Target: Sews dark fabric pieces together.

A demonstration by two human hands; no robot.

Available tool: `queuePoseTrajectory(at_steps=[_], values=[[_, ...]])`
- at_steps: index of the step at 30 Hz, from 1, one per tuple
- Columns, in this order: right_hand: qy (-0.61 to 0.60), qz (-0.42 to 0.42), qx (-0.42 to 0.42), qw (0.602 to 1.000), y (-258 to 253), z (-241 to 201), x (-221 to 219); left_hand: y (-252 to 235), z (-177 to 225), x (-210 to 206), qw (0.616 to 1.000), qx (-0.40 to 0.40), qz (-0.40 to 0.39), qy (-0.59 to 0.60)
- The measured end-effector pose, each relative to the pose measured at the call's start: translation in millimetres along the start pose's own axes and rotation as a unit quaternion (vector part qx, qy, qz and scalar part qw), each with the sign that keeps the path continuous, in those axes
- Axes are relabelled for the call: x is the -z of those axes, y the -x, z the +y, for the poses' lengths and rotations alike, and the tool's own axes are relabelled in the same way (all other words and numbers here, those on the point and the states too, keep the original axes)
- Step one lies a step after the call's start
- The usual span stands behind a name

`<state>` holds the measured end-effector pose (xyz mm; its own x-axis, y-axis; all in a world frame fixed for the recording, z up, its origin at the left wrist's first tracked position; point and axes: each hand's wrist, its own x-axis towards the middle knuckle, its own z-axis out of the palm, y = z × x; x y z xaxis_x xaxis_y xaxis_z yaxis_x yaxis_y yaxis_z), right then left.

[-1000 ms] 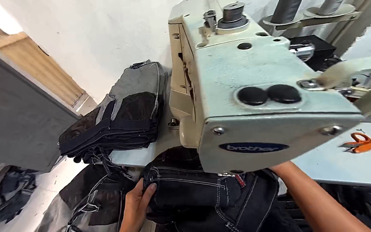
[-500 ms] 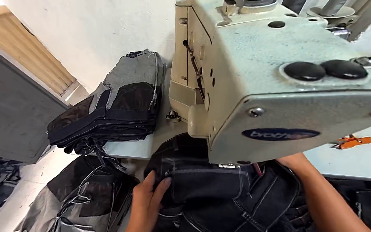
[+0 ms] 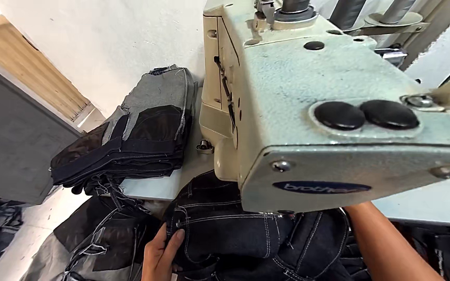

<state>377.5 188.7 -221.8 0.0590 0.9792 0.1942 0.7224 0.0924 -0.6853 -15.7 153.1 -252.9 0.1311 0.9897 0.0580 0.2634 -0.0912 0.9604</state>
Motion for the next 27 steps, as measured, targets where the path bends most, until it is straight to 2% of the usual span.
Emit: queuePoseTrajectory(at_steps=[3, 7, 20, 23, 27], values=[[-0.044, 0.05, 0.065, 0.996, -6.2, 32.0, -19.0, -0.5, -2.8, 0.8, 1.0, -0.005, 0.001, 0.009], [-0.07, 0.04, 0.06, 0.995, -9.8, 33.5, -18.6, -0.7, -1.7, 0.4, 1.0, -0.012, -0.002, 0.011], [-0.051, 0.024, 0.026, 0.998, -3.9, 33.2, -18.2, -6.8, -5.2, 8.9, 0.999, -0.004, -0.029, -0.013], [-0.047, -0.001, 0.023, 0.999, 10.3, 0.3, 1.0, -7.9, -1.6, 12.8, 0.997, -0.002, -0.056, -0.058], [0.0, 0.059, 0.091, 0.994, 38.0, -13.9, 9.2, -11.0, 1.3, 22.7, 0.976, 0.01, -0.043, -0.211]])
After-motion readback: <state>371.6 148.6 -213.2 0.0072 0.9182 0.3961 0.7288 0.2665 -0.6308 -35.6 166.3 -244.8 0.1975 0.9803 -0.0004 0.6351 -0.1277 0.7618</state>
